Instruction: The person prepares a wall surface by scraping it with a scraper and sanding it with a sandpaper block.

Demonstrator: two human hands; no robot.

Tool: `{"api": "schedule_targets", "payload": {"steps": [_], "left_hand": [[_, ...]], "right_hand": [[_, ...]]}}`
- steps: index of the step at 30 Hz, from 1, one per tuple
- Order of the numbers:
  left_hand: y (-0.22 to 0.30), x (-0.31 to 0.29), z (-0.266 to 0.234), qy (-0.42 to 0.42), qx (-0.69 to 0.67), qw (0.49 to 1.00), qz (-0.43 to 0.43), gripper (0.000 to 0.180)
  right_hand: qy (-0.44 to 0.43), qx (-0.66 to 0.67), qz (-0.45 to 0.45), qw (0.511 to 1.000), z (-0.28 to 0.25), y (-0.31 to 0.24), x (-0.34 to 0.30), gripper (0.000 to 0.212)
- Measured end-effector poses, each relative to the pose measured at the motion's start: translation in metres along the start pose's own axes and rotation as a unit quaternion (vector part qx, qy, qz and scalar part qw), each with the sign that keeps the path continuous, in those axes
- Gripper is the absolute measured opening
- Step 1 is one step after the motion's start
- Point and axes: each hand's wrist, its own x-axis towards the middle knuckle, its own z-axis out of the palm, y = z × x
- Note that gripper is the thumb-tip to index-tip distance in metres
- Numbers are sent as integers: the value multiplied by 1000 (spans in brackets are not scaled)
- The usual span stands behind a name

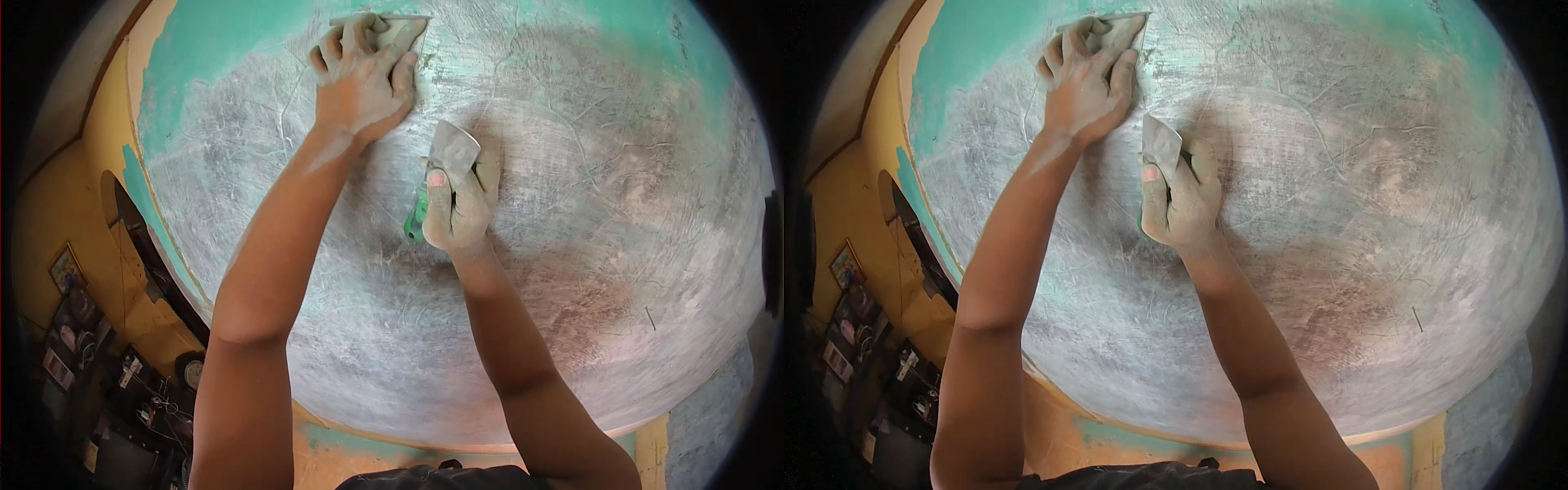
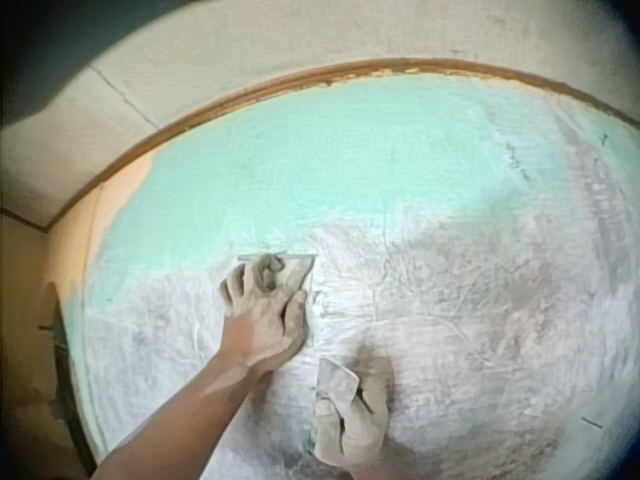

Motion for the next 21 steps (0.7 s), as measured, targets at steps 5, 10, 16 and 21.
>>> {"api": "schedule_targets", "payload": {"steps": [5,10,16,21], "left_hand": [[11,-20,2,-9,-19,999,-34,41],[-3,8,0,2,-4,1000,-7,42],[13,-20,2,-17,-37,998,-38,41],[-1,5,-1,-8,-11,1000,-14,40]], "right_hand": [[10,1,-5,1000,-2,5,0,30],[1,6,-13,1000,3,8,-5,30],[28,5,-1,1000,-2,4,5,21],[-117,97,235,960,-10,-3,19,16]]}}
